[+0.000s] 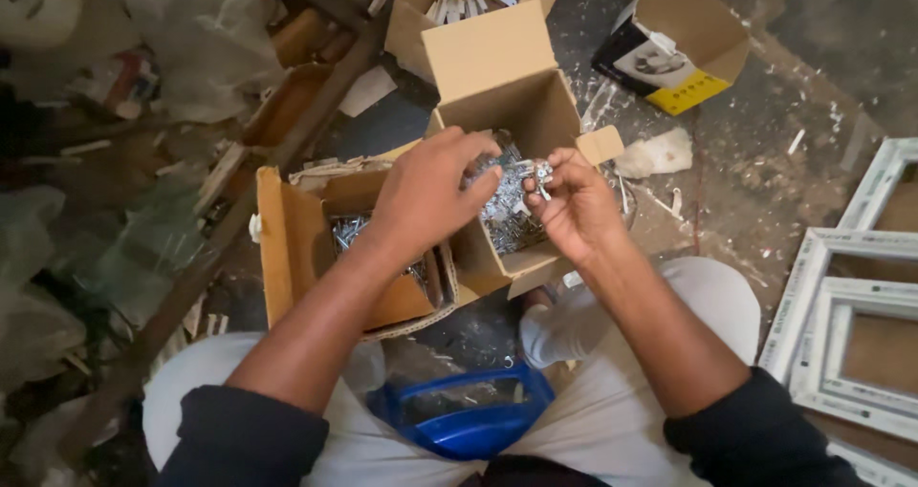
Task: The person sits on a low stool and sorts metal fasteners by hand between two cardboard boxes. They pick up handfuls of screws and nails, inspect them, and transfer them into the other box.
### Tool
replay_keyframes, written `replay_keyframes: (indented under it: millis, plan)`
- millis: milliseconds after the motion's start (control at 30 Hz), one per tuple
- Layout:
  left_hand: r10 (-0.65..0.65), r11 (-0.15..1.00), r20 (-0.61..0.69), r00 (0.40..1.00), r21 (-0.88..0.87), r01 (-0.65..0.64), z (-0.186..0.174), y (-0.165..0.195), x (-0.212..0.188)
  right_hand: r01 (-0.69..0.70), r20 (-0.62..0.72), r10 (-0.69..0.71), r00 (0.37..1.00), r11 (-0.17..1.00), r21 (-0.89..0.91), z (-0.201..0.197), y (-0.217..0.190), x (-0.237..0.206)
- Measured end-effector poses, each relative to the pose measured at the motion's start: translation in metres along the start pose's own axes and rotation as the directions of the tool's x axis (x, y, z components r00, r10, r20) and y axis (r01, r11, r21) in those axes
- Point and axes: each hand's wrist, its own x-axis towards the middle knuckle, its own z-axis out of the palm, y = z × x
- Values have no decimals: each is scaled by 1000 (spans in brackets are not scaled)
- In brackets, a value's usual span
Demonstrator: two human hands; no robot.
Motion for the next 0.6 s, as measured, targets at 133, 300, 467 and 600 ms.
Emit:
replay_keyframes:
  millis: [133, 300, 467, 600]
  plan:
    - [165, 984, -34, 986, 75, -162, 15, 7, -3, -10, -16, 12, 1000, 993, 114, -1, 5, -6]
    - [242, 968, 14, 970, 71, -242, 30, 9, -2, -27, -17, 31, 999, 975, 222, 6, 14, -11]
    - [188, 982, 17, 982, -37, -188, 36, 8, -7, -1, -46, 9, 999, 984, 175, 7, 20, -19]
    - [158, 986, 22, 987, -52, -157, 34, 8, -11, -9, 0, 9, 1000, 972, 236, 8, 18, -21]
